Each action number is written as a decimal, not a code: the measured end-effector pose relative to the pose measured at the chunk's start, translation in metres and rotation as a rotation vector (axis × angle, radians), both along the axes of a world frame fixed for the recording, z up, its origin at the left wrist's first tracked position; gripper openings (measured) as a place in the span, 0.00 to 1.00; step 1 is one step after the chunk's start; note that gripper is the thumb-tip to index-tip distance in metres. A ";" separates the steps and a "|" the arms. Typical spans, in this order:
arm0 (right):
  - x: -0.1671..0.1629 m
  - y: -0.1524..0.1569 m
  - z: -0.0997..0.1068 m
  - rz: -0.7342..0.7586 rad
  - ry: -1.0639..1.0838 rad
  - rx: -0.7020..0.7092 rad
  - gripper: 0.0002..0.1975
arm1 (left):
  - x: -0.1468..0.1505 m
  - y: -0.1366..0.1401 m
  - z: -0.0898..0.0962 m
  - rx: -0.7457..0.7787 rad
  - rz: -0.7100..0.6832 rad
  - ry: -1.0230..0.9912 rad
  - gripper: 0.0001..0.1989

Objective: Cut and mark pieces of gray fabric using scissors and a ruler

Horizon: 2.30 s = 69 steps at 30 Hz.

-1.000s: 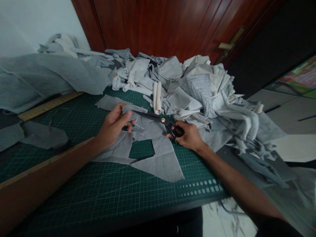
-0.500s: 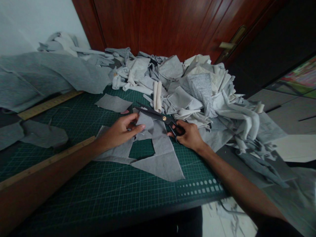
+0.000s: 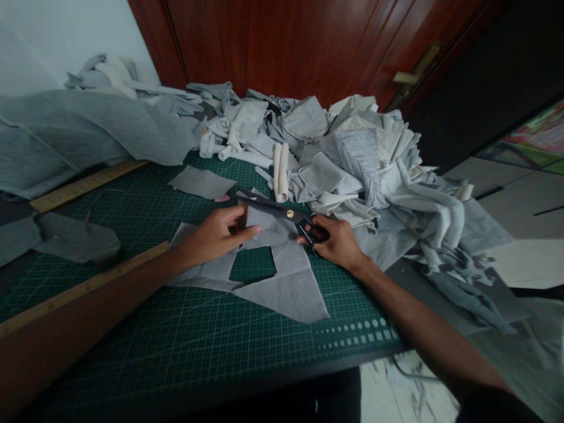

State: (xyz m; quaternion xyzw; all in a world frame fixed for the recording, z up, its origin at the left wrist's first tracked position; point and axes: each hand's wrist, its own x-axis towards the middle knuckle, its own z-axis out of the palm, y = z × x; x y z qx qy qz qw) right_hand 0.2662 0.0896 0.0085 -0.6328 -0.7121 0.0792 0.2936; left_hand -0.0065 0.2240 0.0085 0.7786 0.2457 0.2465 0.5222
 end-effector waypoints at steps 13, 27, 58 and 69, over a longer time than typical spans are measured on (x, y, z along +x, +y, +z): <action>-0.003 0.001 0.003 -0.083 0.111 0.039 0.23 | -0.001 0.000 0.010 0.210 0.022 0.033 0.16; -0.001 0.000 0.005 -0.012 0.039 -0.010 0.24 | -0.004 -0.004 0.011 0.074 0.160 -0.227 0.19; 0.005 0.000 0.002 0.102 0.089 -0.042 0.21 | -0.006 -0.003 0.013 0.626 0.109 -0.263 0.17; 0.005 0.000 0.002 0.109 0.028 -0.029 0.20 | -0.004 0.008 -0.003 0.359 0.292 -0.388 0.04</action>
